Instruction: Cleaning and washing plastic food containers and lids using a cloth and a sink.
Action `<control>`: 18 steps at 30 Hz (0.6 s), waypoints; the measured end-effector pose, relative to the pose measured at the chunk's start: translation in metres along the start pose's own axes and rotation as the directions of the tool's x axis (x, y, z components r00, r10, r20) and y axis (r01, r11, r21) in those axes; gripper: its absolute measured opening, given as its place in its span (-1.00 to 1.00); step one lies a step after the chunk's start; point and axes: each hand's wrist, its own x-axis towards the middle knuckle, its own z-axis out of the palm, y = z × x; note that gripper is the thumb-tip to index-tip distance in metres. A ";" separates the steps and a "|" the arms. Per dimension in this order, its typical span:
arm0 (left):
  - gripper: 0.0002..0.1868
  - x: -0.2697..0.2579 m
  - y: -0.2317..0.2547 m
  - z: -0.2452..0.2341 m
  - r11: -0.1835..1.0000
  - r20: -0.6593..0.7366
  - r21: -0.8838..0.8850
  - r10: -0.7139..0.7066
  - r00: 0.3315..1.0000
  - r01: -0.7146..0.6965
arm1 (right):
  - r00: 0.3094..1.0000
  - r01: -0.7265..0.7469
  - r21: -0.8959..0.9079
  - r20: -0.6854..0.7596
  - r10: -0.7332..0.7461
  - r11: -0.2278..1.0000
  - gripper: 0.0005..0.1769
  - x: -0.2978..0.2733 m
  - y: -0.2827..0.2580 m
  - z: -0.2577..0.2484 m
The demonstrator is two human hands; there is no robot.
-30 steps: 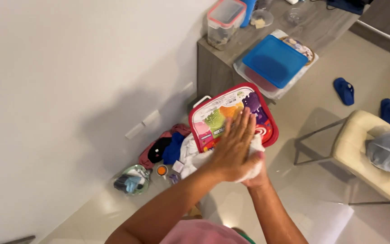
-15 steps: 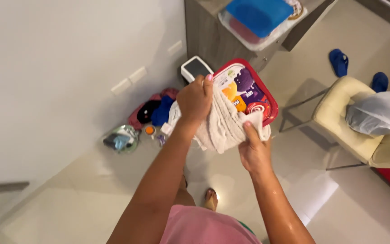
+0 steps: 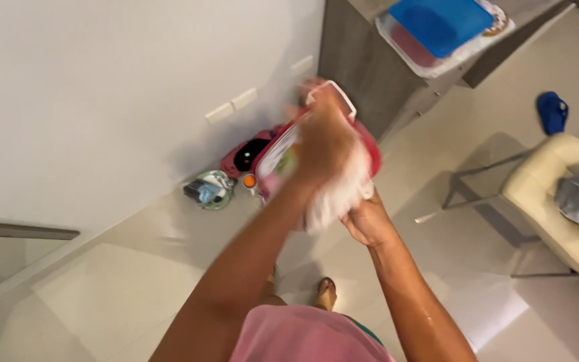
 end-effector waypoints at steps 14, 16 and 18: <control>-0.71 0.008 -0.019 -0.091 0.809 0.152 -0.306 0.562 0.813 -0.502 | 0.998 -0.067 -0.499 -0.044 0.052 0.864 -0.43 0.023 0.027 0.031; -0.65 0.018 -0.023 -0.094 0.789 0.165 -0.338 0.586 0.793 -0.513 | 0.998 0.048 -0.650 0.055 -0.016 0.759 -0.53 0.029 0.034 0.035; -0.59 0.028 -0.026 -0.090 0.845 0.100 -0.307 0.486 0.868 -0.437 | 0.963 0.096 -0.745 -0.098 -0.251 0.660 -0.66 0.039 0.032 0.060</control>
